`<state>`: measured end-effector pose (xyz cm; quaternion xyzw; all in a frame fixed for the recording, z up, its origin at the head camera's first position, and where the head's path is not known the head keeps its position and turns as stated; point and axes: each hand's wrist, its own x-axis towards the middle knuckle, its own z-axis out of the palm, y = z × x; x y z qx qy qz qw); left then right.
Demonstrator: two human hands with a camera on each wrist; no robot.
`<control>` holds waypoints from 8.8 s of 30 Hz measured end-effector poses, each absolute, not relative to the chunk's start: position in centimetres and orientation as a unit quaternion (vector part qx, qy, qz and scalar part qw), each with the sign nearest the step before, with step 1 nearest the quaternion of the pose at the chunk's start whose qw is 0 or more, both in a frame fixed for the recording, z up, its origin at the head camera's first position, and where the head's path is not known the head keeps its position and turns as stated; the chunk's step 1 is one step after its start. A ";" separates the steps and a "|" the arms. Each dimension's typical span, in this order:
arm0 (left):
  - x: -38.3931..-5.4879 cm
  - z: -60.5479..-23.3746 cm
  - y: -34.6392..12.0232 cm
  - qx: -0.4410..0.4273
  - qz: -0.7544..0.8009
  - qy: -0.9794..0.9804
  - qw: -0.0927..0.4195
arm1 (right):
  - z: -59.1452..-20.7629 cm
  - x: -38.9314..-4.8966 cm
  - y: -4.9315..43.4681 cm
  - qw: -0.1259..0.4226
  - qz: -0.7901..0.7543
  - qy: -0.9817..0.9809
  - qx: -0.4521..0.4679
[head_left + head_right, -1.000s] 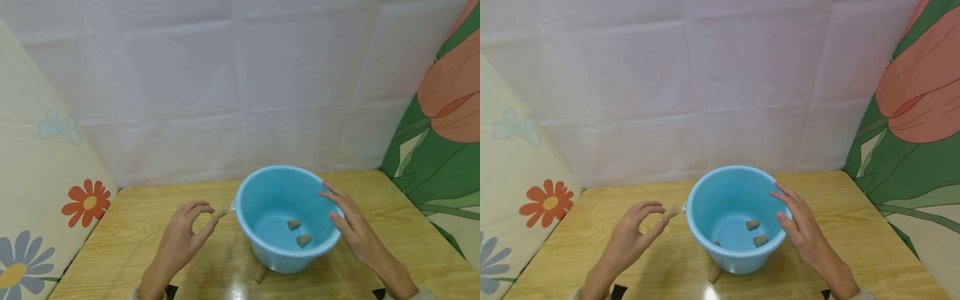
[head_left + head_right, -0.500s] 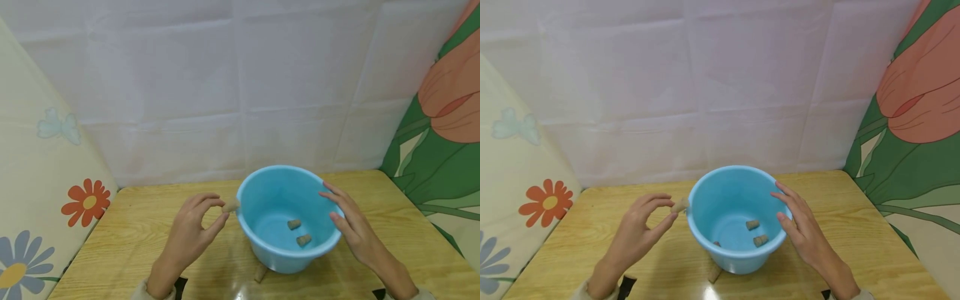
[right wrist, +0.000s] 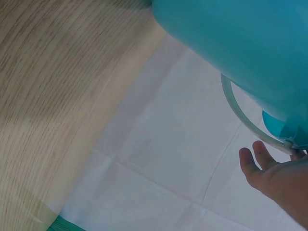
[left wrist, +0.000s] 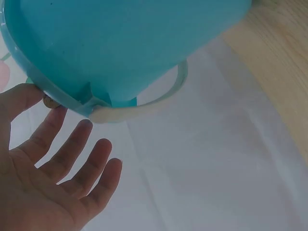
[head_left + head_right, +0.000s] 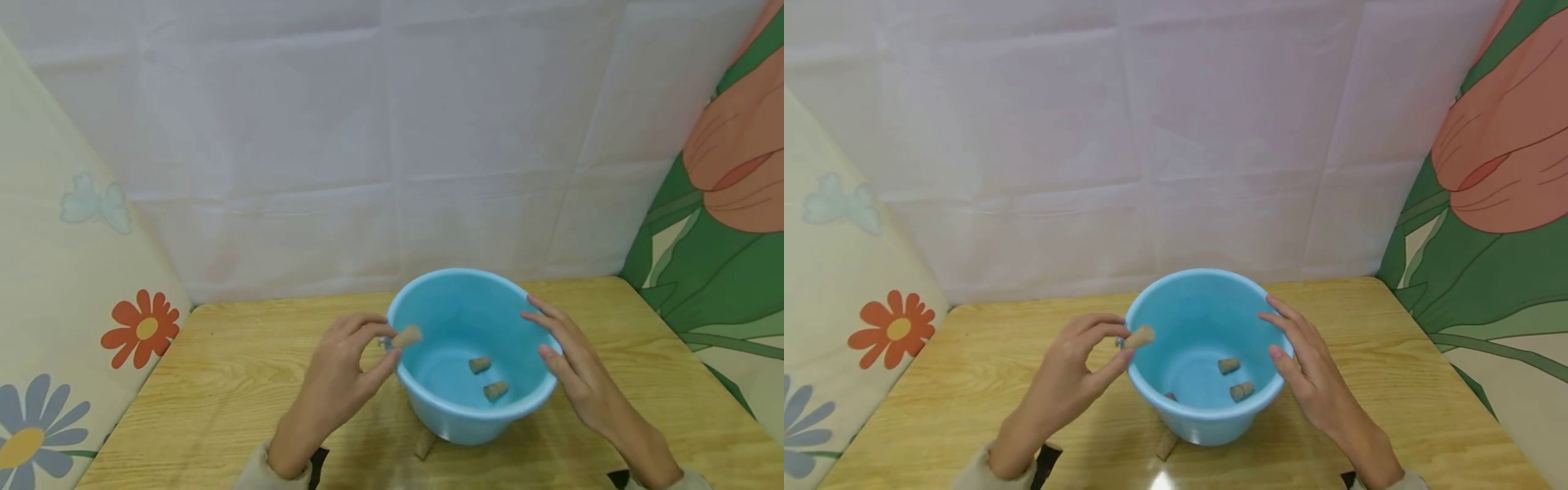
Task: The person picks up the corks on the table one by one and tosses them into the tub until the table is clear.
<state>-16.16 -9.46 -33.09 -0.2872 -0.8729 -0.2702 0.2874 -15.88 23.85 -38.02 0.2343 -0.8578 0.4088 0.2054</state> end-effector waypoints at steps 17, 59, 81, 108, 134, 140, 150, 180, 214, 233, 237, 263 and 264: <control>-17.0 -33.4 -7.8 -0.265 -0.296 -0.877 0.269 | -38.0 -16.1 23.9 0.206 0.408 -0.858 0.233; -17.0 -33.5 -6.9 -0.235 -0.330 -0.893 0.197 | -38.1 -16.0 23.8 0.203 0.412 -0.857 0.232; -16.7 -34.4 -8.8 -0.235 -0.311 -0.874 0.291 | -38.3 -16.1 23.8 0.201 0.413 -0.856 0.236; -15.1 -36.5 -11.2 -0.164 -0.269 -0.908 0.275 | -38.0 -15.8 23.7 0.204 0.410 -0.858 0.233; -14.3 -40.0 -11.1 -0.188 -0.226 -0.920 0.258 | -38.2 -15.7 23.7 0.209 0.409 -0.856 0.237; -13.9 -40.6 -10.8 -0.181 -0.228 -0.932 0.214 | -38.2 -15.7 23.8 0.207 0.410 -0.857 0.234; -13.5 -41.7 -10.6 -0.196 -0.230 -0.937 0.178 | -38.2 -15.7 23.8 0.204 0.411 -0.858 0.231; -12.2 -42.8 -9.1 -0.201 -0.224 -0.952 -0.063 | -38.2 -15.5 23.8 0.212 0.412 -0.853 0.241; -12.5 -43.1 -7.6 -0.206 -0.134 -0.964 -0.099 | -38.1 -15.3 23.5 0.207 0.415 -0.854 0.237; -12.3 -42.0 -9.3 -0.186 -0.208 -0.958 -0.056 | -38.1 -15.2 23.5 0.209 0.417 -0.852 0.238; -12.2 -41.5 -9.7 -0.185 -0.212 -0.960 -0.010 | -38.1 -15.2 23.5 0.209 0.417 -0.852 0.238; -14.1 -37.9 -12.2 -0.092 -0.241 -0.950 0.175 | -38.2 -15.4 23.5 0.213 0.413 -0.853 0.238; -14.1 -37.8 -12.3 -0.089 -0.243 -0.949 0.182 | -38.2 -15.3 23.5 0.212 0.413 -0.853 0.238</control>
